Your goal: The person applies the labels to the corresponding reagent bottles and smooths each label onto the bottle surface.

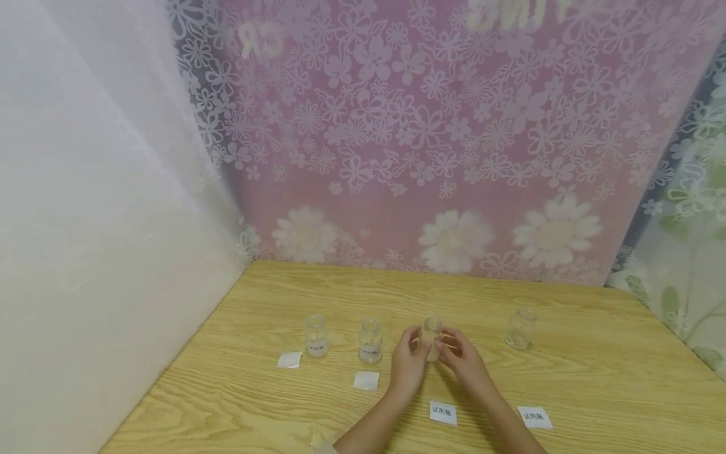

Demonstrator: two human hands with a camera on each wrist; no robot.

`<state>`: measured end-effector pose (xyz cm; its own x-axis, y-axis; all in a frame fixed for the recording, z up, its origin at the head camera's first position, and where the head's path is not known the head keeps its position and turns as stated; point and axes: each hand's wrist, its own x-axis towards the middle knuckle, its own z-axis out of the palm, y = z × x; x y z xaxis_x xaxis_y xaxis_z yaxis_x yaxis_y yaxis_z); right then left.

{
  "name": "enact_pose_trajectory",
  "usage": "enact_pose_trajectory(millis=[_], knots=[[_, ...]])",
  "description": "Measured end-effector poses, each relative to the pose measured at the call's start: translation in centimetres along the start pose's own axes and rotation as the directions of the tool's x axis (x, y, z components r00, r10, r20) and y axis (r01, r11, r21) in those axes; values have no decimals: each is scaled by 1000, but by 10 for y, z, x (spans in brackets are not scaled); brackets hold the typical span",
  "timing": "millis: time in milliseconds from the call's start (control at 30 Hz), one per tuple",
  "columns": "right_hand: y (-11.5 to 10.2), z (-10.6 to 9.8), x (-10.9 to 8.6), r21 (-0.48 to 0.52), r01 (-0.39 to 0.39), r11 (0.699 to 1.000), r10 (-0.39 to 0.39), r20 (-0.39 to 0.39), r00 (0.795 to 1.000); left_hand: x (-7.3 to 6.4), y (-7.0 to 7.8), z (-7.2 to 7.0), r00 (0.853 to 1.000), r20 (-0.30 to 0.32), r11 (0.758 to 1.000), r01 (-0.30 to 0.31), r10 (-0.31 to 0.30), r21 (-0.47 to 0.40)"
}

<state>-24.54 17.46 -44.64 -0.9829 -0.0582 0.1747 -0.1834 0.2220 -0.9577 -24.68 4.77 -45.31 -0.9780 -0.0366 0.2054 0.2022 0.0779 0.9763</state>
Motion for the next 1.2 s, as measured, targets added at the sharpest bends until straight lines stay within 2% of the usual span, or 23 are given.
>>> enact_pose_trajectory(millis=[267,667,867,967,1033,1100,1133,1200], knots=[[-3,5,-9,-26,6,1000,-6,-1,1000,-8,1,-7,1000,24,999,-18,19,-28],[-6,6,-13,-29,15,999,-15,16,1000,-14,1,-12,999,40,1000,-30,30,-7],[-10,-2,-19,-156,69,985,-70,-5,998,-18,-1,-20,998,59,997,-35,31,70],[-9,-10,-26,-227,103,968,-106,-2,994,-23,1,-26,994,100,990,-64,52,125],[-7,-15,-32,-261,119,958,-114,35,993,-28,3,-31,983,163,978,-108,79,179],[-3,-21,-38,-303,167,938,-139,112,984,-33,4,-36,961,252,952,-179,115,247],[-1,-24,-42,-324,205,924,-161,157,974,-35,4,-38,942,306,930,-229,137,288],[4,-29,-48,-374,293,880,-213,241,947,-39,5,-43,893,413,862,-345,179,371]])
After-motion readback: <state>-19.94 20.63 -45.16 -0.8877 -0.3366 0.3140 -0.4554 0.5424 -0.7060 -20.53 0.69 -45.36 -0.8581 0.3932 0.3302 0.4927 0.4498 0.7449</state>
